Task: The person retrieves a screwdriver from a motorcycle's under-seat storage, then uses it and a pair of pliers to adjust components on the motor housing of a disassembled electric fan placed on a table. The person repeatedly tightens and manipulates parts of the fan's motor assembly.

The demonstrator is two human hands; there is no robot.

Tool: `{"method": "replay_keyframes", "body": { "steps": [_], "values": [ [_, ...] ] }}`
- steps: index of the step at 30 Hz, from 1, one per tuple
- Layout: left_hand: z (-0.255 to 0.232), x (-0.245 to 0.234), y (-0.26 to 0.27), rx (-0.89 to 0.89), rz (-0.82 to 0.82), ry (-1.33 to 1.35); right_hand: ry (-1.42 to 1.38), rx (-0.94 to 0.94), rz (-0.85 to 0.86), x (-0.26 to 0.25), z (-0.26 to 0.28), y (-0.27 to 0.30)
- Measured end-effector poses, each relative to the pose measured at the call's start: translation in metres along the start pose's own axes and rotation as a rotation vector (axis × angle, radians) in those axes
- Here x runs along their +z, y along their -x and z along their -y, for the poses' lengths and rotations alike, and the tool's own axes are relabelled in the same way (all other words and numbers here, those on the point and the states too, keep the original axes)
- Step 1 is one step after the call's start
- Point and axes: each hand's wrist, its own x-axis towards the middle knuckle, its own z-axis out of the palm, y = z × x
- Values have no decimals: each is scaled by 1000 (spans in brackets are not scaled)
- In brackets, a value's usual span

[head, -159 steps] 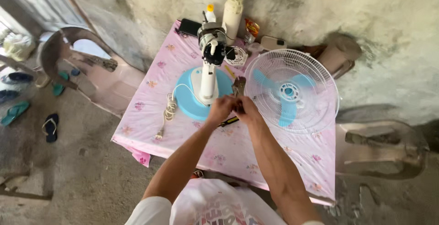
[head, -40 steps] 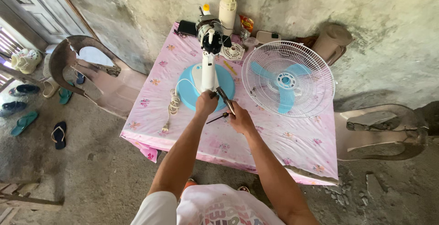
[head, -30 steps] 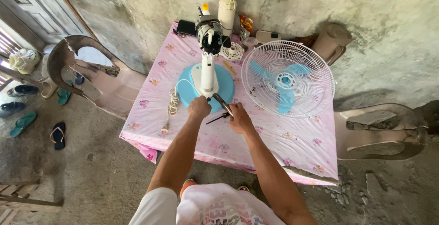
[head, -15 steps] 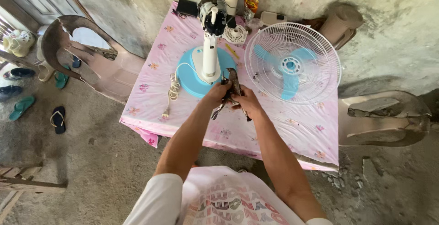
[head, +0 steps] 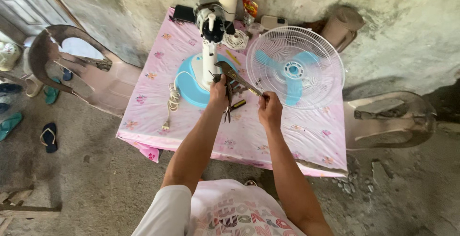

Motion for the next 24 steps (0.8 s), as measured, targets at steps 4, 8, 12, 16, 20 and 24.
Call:
{"method": "replay_keyframes", "body": {
  "steps": [4, 8, 12, 16, 20, 24],
  "values": [
    [1, 2, 2, -33, -25, 26, -178, 105, -55, 0, -2, 8],
    [5, 7, 5, -26, -12, -2, 69, 135, -40, 6, -37, 13],
    [4, 3, 10, 22, 88, -41, -941, 1021, 287, 11, -72, 7],
    [1, 2, 9, 89, 142, -99, -322, 714, 344, -2, -68, 1],
    [1, 1, 13, 72, 110, -110, 182, 67, 97, -1, -39, 16],
    [-2, 4, 14, 81, 136, -131, 329, -74, -19, 8, -30, 21]
  ]
}}
